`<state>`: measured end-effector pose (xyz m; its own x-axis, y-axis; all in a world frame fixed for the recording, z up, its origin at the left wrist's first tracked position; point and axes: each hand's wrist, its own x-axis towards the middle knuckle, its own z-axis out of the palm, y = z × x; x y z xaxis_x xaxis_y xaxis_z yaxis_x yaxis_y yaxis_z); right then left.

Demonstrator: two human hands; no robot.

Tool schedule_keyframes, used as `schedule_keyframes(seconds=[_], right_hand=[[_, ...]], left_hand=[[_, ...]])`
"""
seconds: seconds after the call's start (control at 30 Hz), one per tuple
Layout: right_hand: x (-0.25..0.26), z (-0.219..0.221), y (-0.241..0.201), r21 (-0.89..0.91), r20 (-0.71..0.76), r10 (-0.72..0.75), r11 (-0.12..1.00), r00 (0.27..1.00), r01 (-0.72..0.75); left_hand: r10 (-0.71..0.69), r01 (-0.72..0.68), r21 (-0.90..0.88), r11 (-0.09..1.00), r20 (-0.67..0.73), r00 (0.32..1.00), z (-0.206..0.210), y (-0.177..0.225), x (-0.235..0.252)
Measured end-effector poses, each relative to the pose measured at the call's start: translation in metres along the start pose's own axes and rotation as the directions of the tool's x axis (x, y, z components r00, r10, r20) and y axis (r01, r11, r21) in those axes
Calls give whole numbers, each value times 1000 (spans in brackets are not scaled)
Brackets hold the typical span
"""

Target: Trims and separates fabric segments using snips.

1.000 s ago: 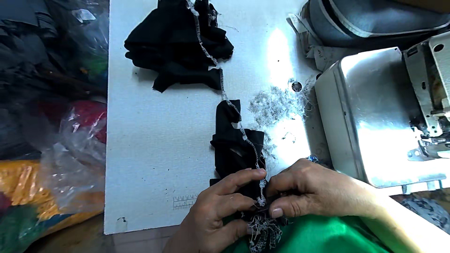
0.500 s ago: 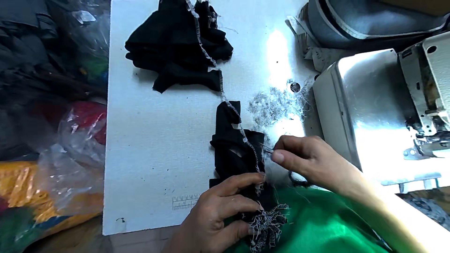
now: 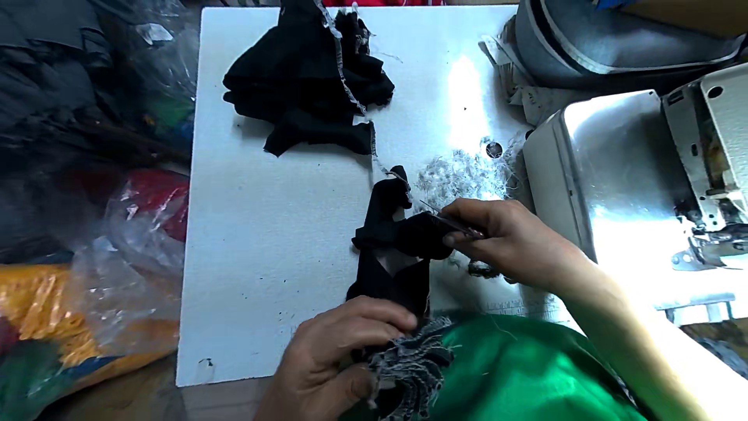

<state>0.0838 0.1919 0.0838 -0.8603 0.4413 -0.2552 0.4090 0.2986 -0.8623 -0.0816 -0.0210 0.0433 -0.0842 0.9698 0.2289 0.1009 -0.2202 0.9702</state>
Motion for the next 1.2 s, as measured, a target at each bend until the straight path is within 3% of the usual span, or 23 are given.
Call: schedule_keyframes(seconds=[0.1, 0.2, 0.3, 0.47, 0.6, 0.7, 0.83, 0.93, 1.03, 1.1, 1.2], right_hand=[[-8, 1, 5, 188, 73, 39, 981, 997, -52], [-19, 11, 8, 259, 98, 8, 965, 995, -33], [-26, 16, 12, 227, 107, -105, 971, 989, 78], [-34, 14, 11, 114, 87, -223, 970, 971, 213], [-34, 16, 11, 1, 77, -300, 954, 951, 301], [-31, 15, 9, -6, 103, -344, 938, 933, 347], [-29, 10, 5, 115, 148, -233, 969, 961, 218], [-31, -1, 7, 273, 178, -125, 959, 976, 73], [-37, -12, 11, 273, 78, -98, 959, 992, 73], [-41, -16, 13, 149, -82, -41, 987, 996, 53], [-45, -20, 13, -37, -322, 62, 996, 945, -78]], left_hand=[[27, -29, -43, 999, -54, 998, -3, 7, 7], [29, -30, -13, 999, -39, 999, 1, 4, 17], [-19, 19, -24, 1000, -34, 999, 11, -5, 23], [-173, 163, -77, 984, -169, 970, 21, -7, 25], [-295, 279, -114, 953, -162, 942, 20, -6, 23], [-268, 263, -52, 963, -136, 954, 14, -7, 20], [-162, 172, 59, 983, -150, 975, 9, -10, 21], [-125, 127, 3, 992, -170, 977, 7, -11, 21], [-167, 147, -114, 983, -197, 966, 10, -9, 21], [-188, 159, -143, 977, -215, 958, 12, -9, 21], [-192, 158, -148, 976, -255, 948, 13, -11, 21]])
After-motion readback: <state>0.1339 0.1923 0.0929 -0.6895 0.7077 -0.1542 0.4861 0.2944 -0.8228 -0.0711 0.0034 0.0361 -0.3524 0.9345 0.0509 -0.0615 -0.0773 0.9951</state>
